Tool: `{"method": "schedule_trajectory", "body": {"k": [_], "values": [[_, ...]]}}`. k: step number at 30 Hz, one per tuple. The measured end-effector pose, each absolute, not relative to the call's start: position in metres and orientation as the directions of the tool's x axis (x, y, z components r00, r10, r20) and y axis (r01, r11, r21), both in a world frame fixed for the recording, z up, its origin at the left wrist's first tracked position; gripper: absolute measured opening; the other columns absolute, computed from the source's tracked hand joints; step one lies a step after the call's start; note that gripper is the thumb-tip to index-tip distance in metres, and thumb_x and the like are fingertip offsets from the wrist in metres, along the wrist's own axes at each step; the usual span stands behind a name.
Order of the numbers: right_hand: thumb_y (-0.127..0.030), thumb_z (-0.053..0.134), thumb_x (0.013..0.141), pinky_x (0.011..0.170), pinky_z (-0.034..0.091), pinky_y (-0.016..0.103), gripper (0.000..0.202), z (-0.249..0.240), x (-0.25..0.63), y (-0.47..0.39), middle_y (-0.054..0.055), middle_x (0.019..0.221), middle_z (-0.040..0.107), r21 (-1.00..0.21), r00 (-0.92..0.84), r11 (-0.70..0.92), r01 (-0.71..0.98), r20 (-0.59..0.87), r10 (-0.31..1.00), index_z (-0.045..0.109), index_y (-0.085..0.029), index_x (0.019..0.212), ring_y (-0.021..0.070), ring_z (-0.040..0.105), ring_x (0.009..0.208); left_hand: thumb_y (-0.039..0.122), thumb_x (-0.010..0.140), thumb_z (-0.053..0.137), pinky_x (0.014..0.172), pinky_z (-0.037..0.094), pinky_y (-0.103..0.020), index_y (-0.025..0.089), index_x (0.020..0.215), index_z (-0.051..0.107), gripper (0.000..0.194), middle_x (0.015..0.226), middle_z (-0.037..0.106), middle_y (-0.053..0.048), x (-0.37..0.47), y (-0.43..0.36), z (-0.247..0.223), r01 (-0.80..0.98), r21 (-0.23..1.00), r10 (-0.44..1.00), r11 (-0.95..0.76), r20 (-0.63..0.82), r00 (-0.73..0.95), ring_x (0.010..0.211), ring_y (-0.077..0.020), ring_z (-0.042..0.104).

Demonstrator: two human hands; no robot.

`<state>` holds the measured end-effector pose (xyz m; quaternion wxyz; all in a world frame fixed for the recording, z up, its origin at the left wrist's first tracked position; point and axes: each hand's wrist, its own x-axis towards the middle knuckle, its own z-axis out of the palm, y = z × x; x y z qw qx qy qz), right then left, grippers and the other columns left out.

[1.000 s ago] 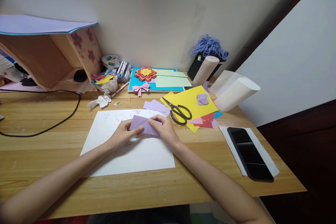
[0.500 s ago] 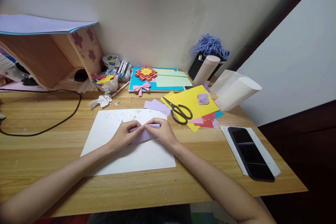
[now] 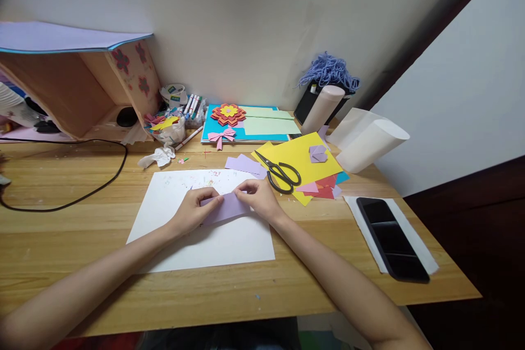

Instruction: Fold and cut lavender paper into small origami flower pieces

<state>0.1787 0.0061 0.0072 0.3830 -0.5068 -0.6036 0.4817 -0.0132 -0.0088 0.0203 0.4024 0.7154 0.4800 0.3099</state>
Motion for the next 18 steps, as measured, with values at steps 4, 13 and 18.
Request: {"method": "schedule_trajectory", "body": {"k": [4, 13, 18], "values": [[-0.031, 0.067, 0.068, 0.058, 0.044, 0.027, 0.017, 0.008, 0.189, 0.013, 0.003, 0.067, 0.066, -0.977, -0.185, -0.018, 0.214, -0.058, 0.981, 0.067, -0.015, 0.067, 0.0144, 0.058, 0.061, 0.034, 0.081, 0.049, 0.062, 0.037, -0.024, 0.016, 0.061, 0.056, 0.028, 0.062, 0.056, 0.001, -0.014, -0.008, 0.020, 0.431, 0.882, 0.949, -0.189, 0.051, 0.311, 0.063, -0.0137, 0.050], [-0.041, 0.072, 0.064, 0.057, 0.047, 0.027, 0.027, 0.012, 0.203, 0.026, 0.003, 0.071, 0.064, -0.987, -0.063, -0.135, 0.092, -0.142, 0.988, 0.065, -0.016, 0.071, 0.0115, 0.054, 0.057, 0.038, 0.081, 0.050, 0.064, 0.039, -0.024, 0.016, 0.062, 0.054, 0.029, 0.066, 0.056, 0.000, -0.018, -0.003, 0.017, 0.351, 0.928, 0.970, -0.122, 0.038, 0.238, 0.066, -0.0148, 0.051], [-0.038, 0.070, 0.067, 0.064, 0.047, 0.027, 0.025, 0.014, 0.189, 0.014, 0.003, 0.082, 0.065, -0.987, -0.243, -0.125, 0.104, -0.147, 0.959, 0.067, -0.017, 0.081, 0.0145, 0.058, 0.071, 0.040, 0.082, 0.050, 0.064, 0.040, -0.025, 0.016, 0.069, 0.062, 0.029, 0.070, 0.061, -0.002, -0.017, -0.003, 0.015, 0.337, 0.932, 0.953, -0.136, 0.030, 0.301, 0.068, -0.0157, 0.053]]}}
